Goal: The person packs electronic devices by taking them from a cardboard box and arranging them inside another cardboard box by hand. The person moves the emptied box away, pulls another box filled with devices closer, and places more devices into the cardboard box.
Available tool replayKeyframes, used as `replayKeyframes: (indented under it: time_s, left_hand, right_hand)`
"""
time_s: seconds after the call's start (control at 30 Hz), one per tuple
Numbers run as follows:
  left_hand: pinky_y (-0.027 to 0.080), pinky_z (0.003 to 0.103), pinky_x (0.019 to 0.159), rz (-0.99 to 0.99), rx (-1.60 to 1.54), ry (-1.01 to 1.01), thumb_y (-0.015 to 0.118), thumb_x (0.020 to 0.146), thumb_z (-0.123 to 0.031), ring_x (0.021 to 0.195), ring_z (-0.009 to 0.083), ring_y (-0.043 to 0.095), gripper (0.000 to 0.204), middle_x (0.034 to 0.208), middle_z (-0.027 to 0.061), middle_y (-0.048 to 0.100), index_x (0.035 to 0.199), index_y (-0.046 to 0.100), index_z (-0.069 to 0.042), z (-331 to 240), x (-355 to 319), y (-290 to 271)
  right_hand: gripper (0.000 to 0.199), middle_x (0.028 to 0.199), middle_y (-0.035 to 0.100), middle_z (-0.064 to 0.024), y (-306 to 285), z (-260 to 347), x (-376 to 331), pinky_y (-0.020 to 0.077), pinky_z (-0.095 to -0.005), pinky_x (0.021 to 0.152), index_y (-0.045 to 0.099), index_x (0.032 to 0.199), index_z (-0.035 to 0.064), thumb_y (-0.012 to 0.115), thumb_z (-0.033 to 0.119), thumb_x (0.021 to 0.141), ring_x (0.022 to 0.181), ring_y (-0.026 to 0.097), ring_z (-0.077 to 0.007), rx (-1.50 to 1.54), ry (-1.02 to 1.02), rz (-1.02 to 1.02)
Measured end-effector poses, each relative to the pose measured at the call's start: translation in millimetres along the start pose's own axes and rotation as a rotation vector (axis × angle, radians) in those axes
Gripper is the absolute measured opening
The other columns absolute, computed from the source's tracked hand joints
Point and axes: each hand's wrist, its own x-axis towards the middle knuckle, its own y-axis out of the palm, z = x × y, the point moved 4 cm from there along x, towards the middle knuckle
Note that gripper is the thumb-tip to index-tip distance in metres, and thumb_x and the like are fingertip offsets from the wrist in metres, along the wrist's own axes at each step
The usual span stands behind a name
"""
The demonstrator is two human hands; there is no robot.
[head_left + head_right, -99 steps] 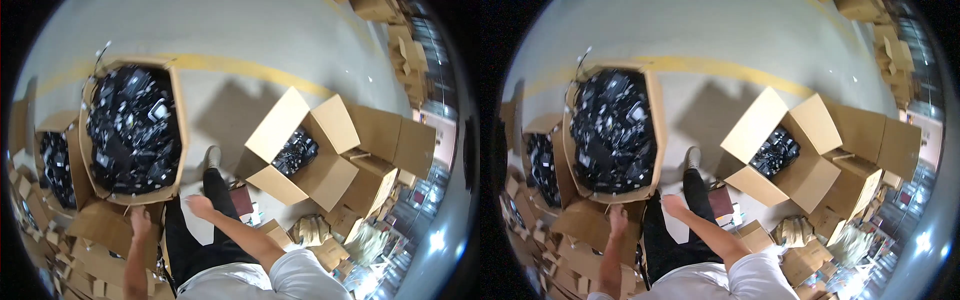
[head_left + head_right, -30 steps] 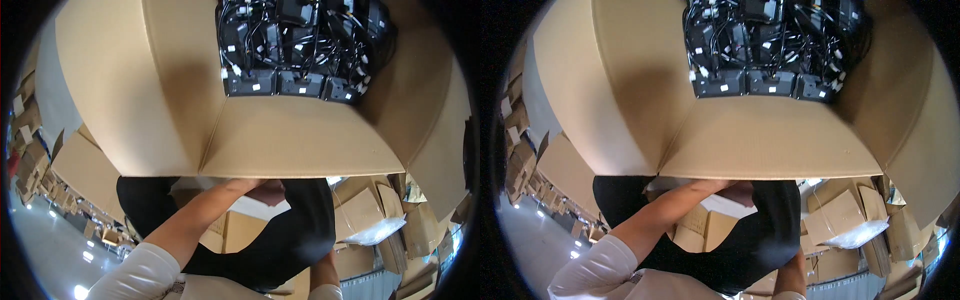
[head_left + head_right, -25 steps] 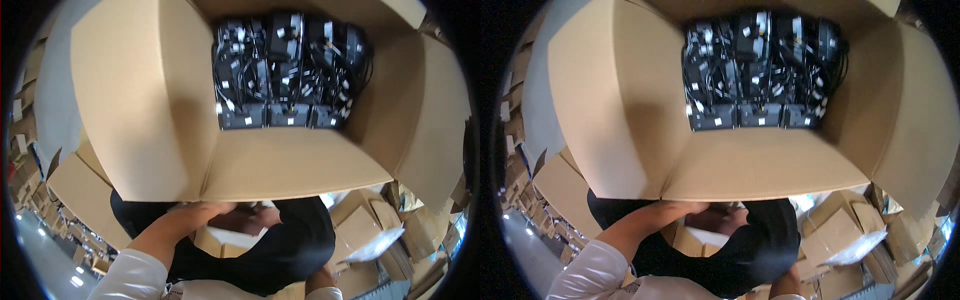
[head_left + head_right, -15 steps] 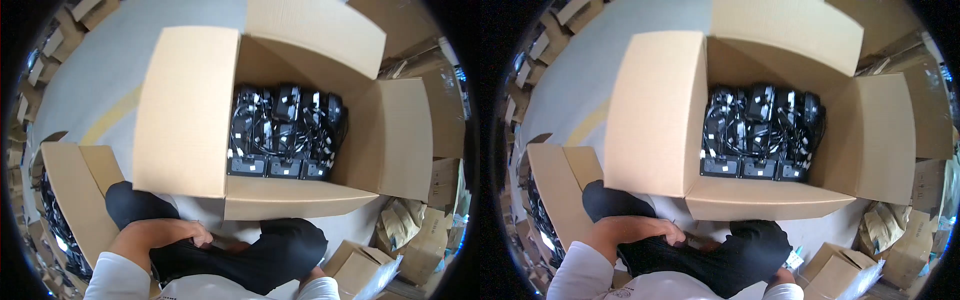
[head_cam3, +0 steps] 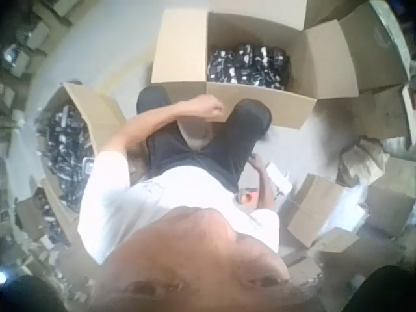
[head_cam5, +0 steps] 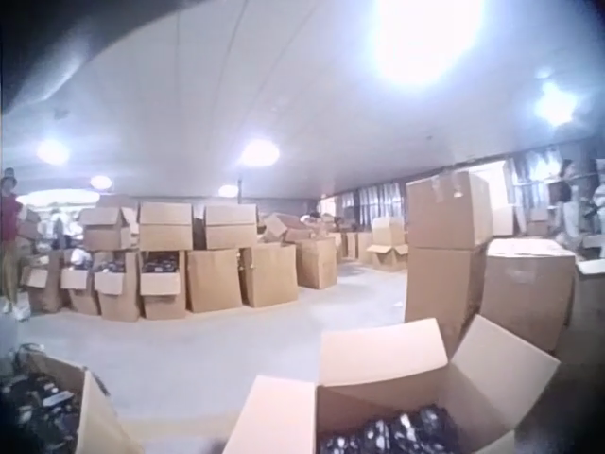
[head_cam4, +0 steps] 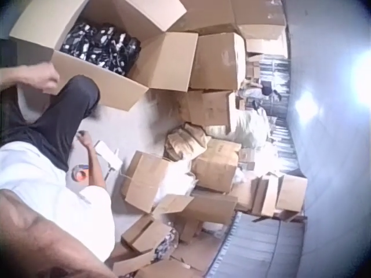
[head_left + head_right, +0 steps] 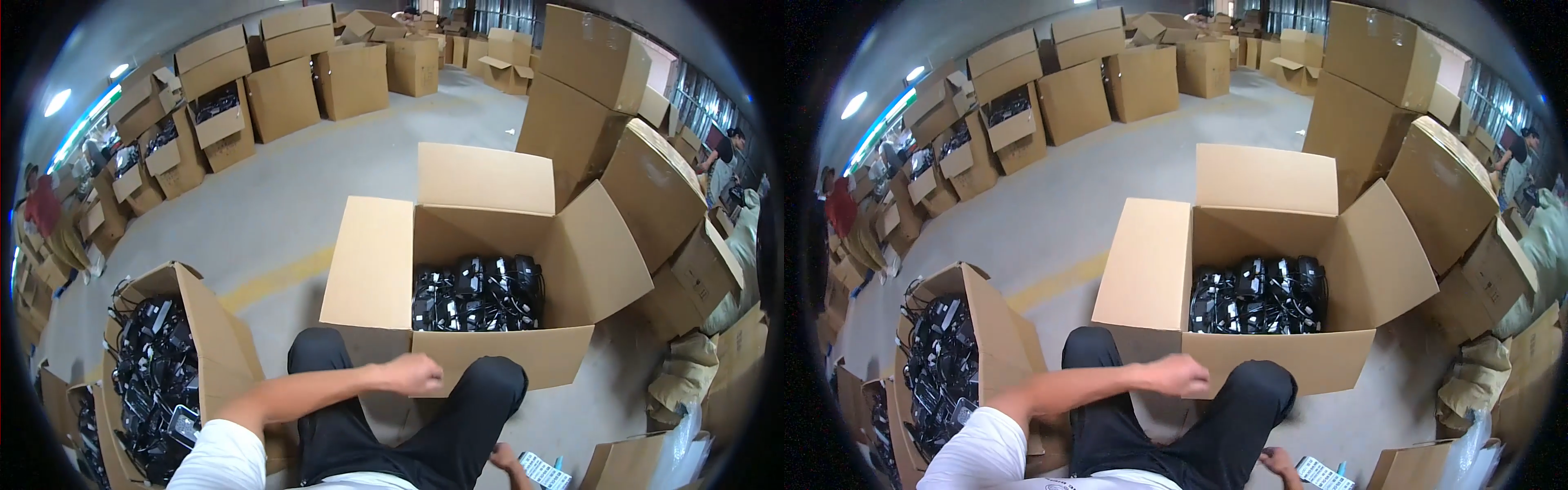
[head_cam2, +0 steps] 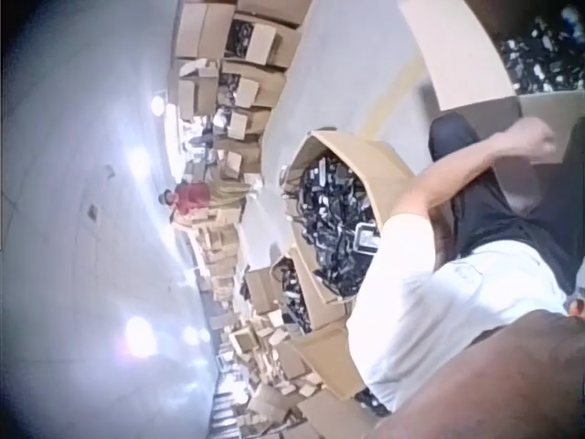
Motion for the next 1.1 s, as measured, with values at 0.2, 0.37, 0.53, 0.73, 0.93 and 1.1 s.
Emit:
replayKeyframes:
  time_s: [0.2,0.37,0.53,0.73,0.93,1.1]
  left_hand:
    - [0.051,0.045,0.09,-0.639,0.097,-0.258,0.064,0.088,-0.042,0.103,0.0361,0.064,0.053,0.108,0.0251,0.065,0.111,0.062,0.006,56.3,2.0,-109.8]
    - [0.048,0.043,0.099,-0.76,0.293,-0.893,0.074,0.076,-0.039,0.112,0.0359,0.062,0.063,0.113,0.0274,0.063,0.113,0.06,0.011,108.5,65.5,-75.9]
    - [0.053,0.044,0.088,-0.397,-0.194,-0.839,0.06,0.076,-0.011,0.104,0.0403,0.065,0.041,0.108,0.0323,0.065,0.109,0.062,0.013,153.1,59.6,-92.8]
    - [0.054,0.045,0.086,-0.437,-0.311,-0.799,0.061,0.072,-0.006,0.1,0.041,0.066,0.026,0.1,0.0311,0.067,0.092,0.068,0.01,143.0,67.6,-100.8]
    - [0.056,0.044,0.077,-0.526,-0.263,-0.773,0.061,0.071,0.002,0.093,0.0389,0.069,0.025,0.096,0.0287,0.068,0.094,0.068,0.008,201.7,66.9,-123.1]
    - [0.056,0.039,0.07,-0.281,-0.119,-0.753,0.063,0.072,-0.002,0.081,0.0293,0.071,0.02,0.085,0.0207,0.07,0.091,0.07,0.003,218.3,58.6,-133.6]
  right_hand:
    - [0.016,0.084,0.064,-0.0256,-277.3,180.1,-49.2,0.049,-0.0417,0.069,0.065,0.099,-0.0047,0.059,0.007,0.089,0.077,0.065,-0.0379,-0.131,-0.145,-0.892]
    - [0.037,0.128,0.055,-0.0258,-418.9,286.0,13.4,0.0407,-0.0481,0.102,0.056,0.121,-0.0036,0.062,0.018,0.092,0.12,0.051,-0.0404,-0.825,-0.398,-1.116]
    - [0.064,0.113,0.063,-0.0281,-496.9,206.9,102.5,0.0478,-0.0421,0.092,0.061,0.114,-0.0101,0.074,0.043,0.081,0.11,0.061,-0.0272,-0.844,0.381,-0.83]
    - [0.035,0.089,0.072,-0.0141,-465.1,121.0,132.4,0.0525,-0.0345,0.073,0.07,0.102,-0.0056,0.071,0.024,0.083,0.079,0.067,-0.0176,-0.089,0.123,-0.615]
    - [0.032,0.09,0.072,-0.0128,-428.6,146.2,119.6,0.0514,-0.0332,0.073,0.07,0.102,-0.0049,0.066,0.02,0.082,0.08,0.065,-0.0167,-0.011,0.174,-0.571]
    - [0.034,0.074,0.064,-0.0073,-416.1,173.7,106.3,0.048,-0.0349,0.064,0.068,0.093,-0.0076,0.067,0.025,0.082,0.069,0.058,-0.0144,-0.06,0.12,-0.596]
